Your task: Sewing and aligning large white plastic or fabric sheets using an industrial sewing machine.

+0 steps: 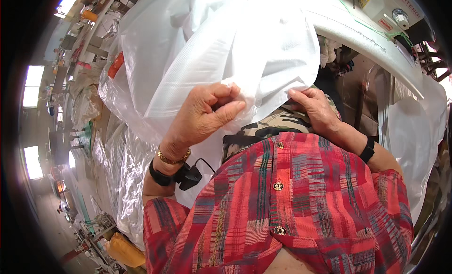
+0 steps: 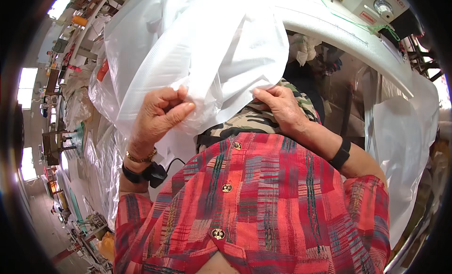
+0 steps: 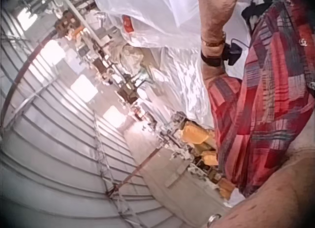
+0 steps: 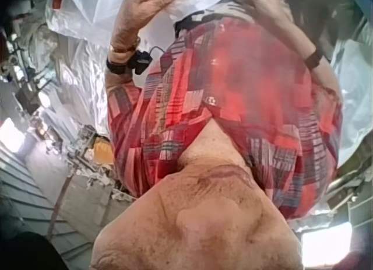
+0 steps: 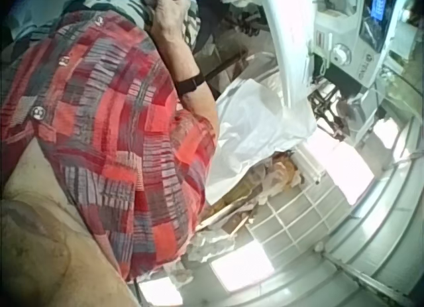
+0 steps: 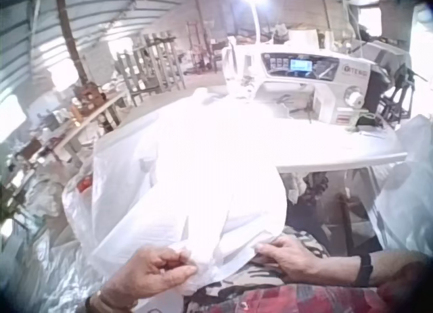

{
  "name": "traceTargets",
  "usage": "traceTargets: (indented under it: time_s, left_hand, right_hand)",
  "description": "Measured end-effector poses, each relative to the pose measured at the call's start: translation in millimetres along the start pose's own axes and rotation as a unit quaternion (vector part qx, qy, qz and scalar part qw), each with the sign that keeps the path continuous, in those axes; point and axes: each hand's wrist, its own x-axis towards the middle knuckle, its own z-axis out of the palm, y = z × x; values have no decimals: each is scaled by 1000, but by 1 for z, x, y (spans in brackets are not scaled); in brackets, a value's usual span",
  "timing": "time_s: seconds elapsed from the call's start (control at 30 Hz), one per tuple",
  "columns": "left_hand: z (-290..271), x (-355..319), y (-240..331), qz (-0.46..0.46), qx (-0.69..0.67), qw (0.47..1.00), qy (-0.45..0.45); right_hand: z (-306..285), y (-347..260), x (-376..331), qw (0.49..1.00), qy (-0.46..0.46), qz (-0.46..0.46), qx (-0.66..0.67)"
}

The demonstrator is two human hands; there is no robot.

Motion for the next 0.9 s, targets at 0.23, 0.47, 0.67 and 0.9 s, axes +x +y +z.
traceTargets:
  time_s: [0.23, 0.47, 0.67, 0.9]
  left_hand:
    - [-38, -11, 31, 87, 157, 981, 69]
    - [-13, -3, 32, 85, 147, 985, -13]
    - [32, 3, 1, 111, 93, 989, -23]
    - [31, -4, -6, 53, 15, 998, 3]
  right_hand:
    - [31, -36, -48, 948, -188, -232, -114]
    - [36, -46, -69, 949, -124, -203, -208]
    - [59, -47, -54, 909, -140, -276, -279]
    - [66, -47, -53, 909, -179, -224, -303]
